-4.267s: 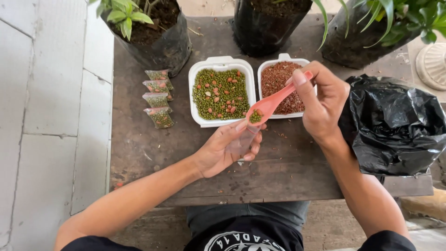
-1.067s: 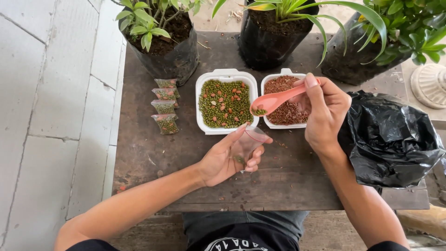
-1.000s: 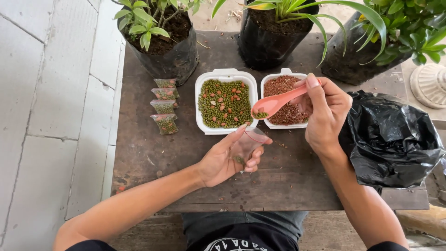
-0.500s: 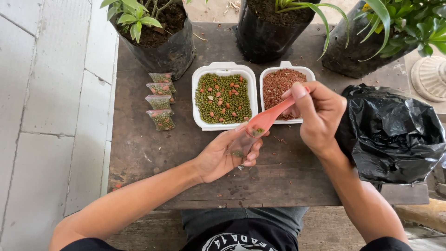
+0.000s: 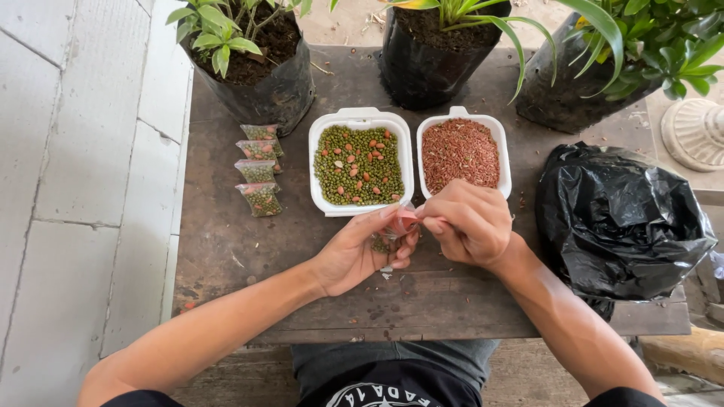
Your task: Scooping seeds from trays into small plastic bags using a spoon and sealing the bags for storage or sale.
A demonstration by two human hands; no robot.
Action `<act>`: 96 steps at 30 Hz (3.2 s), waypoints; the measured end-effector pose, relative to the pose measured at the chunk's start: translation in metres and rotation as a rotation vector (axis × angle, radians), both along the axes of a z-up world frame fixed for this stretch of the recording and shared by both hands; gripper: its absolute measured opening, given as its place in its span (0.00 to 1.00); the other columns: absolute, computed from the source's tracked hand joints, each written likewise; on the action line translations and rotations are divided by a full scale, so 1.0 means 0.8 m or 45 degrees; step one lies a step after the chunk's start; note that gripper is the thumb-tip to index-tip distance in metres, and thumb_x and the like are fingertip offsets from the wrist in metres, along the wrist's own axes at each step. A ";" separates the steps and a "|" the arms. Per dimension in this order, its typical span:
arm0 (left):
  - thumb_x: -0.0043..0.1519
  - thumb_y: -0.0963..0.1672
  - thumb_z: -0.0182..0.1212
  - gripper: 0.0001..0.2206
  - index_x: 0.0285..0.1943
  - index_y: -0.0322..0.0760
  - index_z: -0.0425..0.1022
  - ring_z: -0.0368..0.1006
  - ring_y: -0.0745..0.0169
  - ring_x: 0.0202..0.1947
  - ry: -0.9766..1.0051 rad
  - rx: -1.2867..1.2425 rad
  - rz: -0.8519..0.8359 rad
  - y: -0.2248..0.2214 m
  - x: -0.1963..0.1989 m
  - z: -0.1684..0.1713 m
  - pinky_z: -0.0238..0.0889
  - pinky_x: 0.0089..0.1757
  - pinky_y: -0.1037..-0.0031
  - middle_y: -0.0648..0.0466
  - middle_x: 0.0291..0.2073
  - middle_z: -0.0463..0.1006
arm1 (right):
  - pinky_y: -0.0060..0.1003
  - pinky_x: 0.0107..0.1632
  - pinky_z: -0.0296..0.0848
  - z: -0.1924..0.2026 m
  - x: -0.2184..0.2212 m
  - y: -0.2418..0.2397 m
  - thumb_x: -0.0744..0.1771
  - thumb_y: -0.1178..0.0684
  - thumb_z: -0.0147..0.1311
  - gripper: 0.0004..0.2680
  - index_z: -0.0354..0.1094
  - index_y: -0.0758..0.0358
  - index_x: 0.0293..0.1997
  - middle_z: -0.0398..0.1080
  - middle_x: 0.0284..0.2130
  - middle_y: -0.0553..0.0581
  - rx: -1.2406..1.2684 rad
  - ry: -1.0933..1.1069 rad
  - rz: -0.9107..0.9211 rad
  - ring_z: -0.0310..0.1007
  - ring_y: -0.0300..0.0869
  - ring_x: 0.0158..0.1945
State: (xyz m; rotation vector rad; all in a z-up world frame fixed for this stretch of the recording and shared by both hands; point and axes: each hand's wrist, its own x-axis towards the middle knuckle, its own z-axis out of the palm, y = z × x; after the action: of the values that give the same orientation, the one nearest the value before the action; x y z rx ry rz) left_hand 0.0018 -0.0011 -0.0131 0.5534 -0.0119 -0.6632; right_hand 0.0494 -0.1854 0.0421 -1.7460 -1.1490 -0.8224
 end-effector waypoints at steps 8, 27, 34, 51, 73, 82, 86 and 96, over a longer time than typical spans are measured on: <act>0.74 0.49 0.47 0.19 0.56 0.26 0.76 0.69 0.55 0.34 -0.044 -0.026 -0.020 0.000 -0.003 0.009 0.66 0.35 0.70 0.39 0.38 0.74 | 0.36 0.22 0.70 -0.019 0.004 -0.003 0.72 0.52 0.48 0.11 0.72 0.67 0.34 0.71 0.21 0.56 0.099 -0.198 0.036 0.66 0.45 0.17; 0.73 0.45 0.48 0.16 0.56 0.26 0.75 0.62 0.72 0.26 -0.797 0.500 0.019 0.001 -0.017 0.031 0.59 0.31 0.80 0.53 0.27 0.70 | 0.33 0.27 0.61 0.006 0.017 -0.012 0.74 0.58 0.47 0.11 0.73 0.71 0.36 0.60 0.17 0.56 0.417 0.365 -0.530 0.52 0.35 0.22; 0.62 0.49 0.68 0.20 0.59 0.35 0.76 0.69 0.64 0.32 -1.282 0.871 0.215 0.007 -0.014 0.039 0.65 0.35 0.74 0.49 0.35 0.78 | 0.35 0.35 0.68 0.002 0.009 -0.004 0.73 0.58 0.51 0.09 0.78 0.68 0.39 0.77 0.28 0.60 0.284 0.469 -0.435 0.65 0.39 0.26; 0.57 0.50 0.74 0.19 0.51 0.38 0.78 0.72 0.59 0.18 -1.610 1.090 0.505 0.008 -0.011 0.041 0.67 0.24 0.71 0.53 0.26 0.78 | 0.34 0.30 0.69 -0.014 0.023 -0.007 0.71 0.57 0.58 0.07 0.81 0.68 0.39 0.74 0.23 0.55 0.088 0.075 -0.374 0.63 0.42 0.20; 0.67 0.48 0.62 0.14 0.58 0.38 0.77 0.81 0.59 0.34 -1.113 0.878 0.265 0.007 -0.005 0.030 0.73 0.33 0.68 0.47 0.36 0.83 | 0.31 0.28 0.70 0.009 0.019 -0.002 0.73 0.64 0.55 0.08 0.75 0.74 0.35 0.72 0.18 0.58 0.357 0.638 -0.350 0.68 0.36 0.20; 0.75 0.52 0.37 0.25 0.61 0.26 0.72 0.73 0.59 0.29 -0.387 0.110 0.068 0.000 -0.005 0.013 0.65 0.29 0.74 0.42 0.36 0.77 | 0.31 0.29 0.73 0.016 0.025 -0.022 0.76 0.56 0.51 0.12 0.74 0.77 0.40 0.73 0.22 0.65 0.526 0.683 -0.449 0.69 0.38 0.20; 0.75 0.54 0.35 0.27 0.62 0.25 0.70 0.70 0.62 0.28 -0.249 0.099 0.003 0.002 -0.006 0.013 0.63 0.29 0.75 0.43 0.35 0.74 | 0.30 0.29 0.72 0.017 0.018 -0.025 0.76 0.56 0.50 0.12 0.74 0.77 0.40 0.72 0.21 0.64 0.540 0.755 -0.436 0.67 0.37 0.19; 0.75 0.53 0.39 0.26 0.60 0.22 0.71 0.69 0.59 0.27 -0.222 0.086 0.066 0.005 -0.005 0.019 0.64 0.28 0.73 0.41 0.34 0.73 | 0.31 0.27 0.70 0.024 0.001 -0.009 0.73 0.62 0.53 0.09 0.74 0.78 0.36 0.70 0.17 0.64 0.388 0.737 -0.315 0.64 0.38 0.16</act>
State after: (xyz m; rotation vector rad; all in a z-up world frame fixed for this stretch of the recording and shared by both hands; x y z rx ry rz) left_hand -0.0024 0.0031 0.0023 0.6734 -0.1384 -0.5652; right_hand 0.0499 -0.1924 0.0615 -1.7212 -0.4081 -0.5388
